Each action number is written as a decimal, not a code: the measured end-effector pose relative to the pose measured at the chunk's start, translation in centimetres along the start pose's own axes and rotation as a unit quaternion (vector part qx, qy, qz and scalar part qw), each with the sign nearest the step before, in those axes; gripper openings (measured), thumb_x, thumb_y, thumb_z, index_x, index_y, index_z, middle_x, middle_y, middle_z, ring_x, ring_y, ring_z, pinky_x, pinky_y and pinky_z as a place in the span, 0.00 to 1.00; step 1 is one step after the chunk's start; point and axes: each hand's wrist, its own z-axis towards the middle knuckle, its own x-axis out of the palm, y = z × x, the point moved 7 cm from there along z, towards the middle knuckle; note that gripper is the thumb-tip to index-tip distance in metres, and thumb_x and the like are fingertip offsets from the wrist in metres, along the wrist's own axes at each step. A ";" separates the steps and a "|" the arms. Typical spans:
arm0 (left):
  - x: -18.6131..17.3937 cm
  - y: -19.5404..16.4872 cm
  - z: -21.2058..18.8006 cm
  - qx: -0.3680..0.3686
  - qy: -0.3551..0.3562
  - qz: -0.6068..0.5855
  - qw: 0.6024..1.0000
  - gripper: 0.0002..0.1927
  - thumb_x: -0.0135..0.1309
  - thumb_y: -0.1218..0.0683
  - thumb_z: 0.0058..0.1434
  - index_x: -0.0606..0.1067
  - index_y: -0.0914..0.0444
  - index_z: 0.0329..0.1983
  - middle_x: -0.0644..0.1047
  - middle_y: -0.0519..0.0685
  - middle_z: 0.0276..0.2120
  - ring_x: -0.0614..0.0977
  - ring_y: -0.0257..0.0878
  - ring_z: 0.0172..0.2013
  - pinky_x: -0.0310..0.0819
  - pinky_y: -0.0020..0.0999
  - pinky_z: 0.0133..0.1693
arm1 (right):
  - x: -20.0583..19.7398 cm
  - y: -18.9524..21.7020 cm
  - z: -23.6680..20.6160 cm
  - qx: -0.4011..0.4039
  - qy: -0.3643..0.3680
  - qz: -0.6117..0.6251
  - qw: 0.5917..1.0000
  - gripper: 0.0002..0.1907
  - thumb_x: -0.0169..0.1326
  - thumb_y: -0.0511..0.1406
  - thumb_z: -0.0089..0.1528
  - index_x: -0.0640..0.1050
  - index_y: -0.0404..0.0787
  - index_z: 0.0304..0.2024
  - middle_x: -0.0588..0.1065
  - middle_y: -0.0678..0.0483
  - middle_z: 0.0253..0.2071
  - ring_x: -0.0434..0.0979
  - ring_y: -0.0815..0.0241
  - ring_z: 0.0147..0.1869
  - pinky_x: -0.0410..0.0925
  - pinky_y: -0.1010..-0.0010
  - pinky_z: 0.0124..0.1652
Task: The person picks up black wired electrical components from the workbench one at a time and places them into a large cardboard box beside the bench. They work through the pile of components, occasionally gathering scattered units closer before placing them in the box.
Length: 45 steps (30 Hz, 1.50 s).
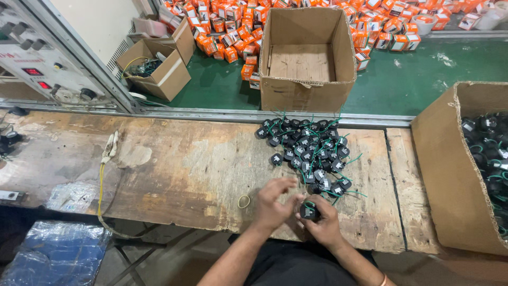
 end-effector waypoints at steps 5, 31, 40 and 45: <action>-2.6 4.4 5.3 -0.009 -0.107 0.196 0.975 0.23 0.63 0.55 0.57 0.76 0.67 0.55 0.78 0.59 0.55 0.81 0.53 0.50 0.77 0.47 0.50 | 1.1 0.0 0.4 0.017 0.058 0.056 0.997 0.21 0.64 0.28 0.54 0.72 0.37 0.48 0.77 0.51 0.42 0.80 0.56 0.48 0.70 0.66 0.52; 1.4 -1.4 0.6 0.091 0.098 -0.036 0.990 0.08 0.66 0.61 0.55 0.83 0.62 0.39 0.84 0.49 0.37 0.85 0.45 0.39 0.80 0.36 0.42 | 0.8 -1.0 0.1 0.031 0.079 0.064 0.994 0.25 0.67 0.34 0.54 0.76 0.34 0.52 0.73 0.48 0.48 0.75 0.53 0.54 0.68 0.65 0.53; 0.4 -1.1 -0.1 0.093 0.108 -0.093 0.985 0.07 0.66 0.60 0.54 0.78 0.63 0.32 0.84 0.50 0.40 0.85 0.47 0.44 0.78 0.40 0.50 | 0.5 -1.1 -0.1 0.019 0.031 -0.016 0.999 0.23 0.71 0.33 0.44 0.79 0.34 0.40 0.75 0.49 0.44 0.78 0.56 0.46 0.71 0.68 0.45; 1.4 0.6 -0.9 -0.037 0.068 -0.111 0.991 0.09 0.69 0.60 0.53 0.78 0.64 0.31 0.84 0.49 0.36 0.86 0.42 0.40 0.80 0.37 0.44 | 0.7 -0.8 0.1 0.053 0.037 -0.003 0.998 0.24 0.72 0.32 0.43 0.80 0.33 0.41 0.74 0.48 0.44 0.78 0.54 0.44 0.72 0.68 0.42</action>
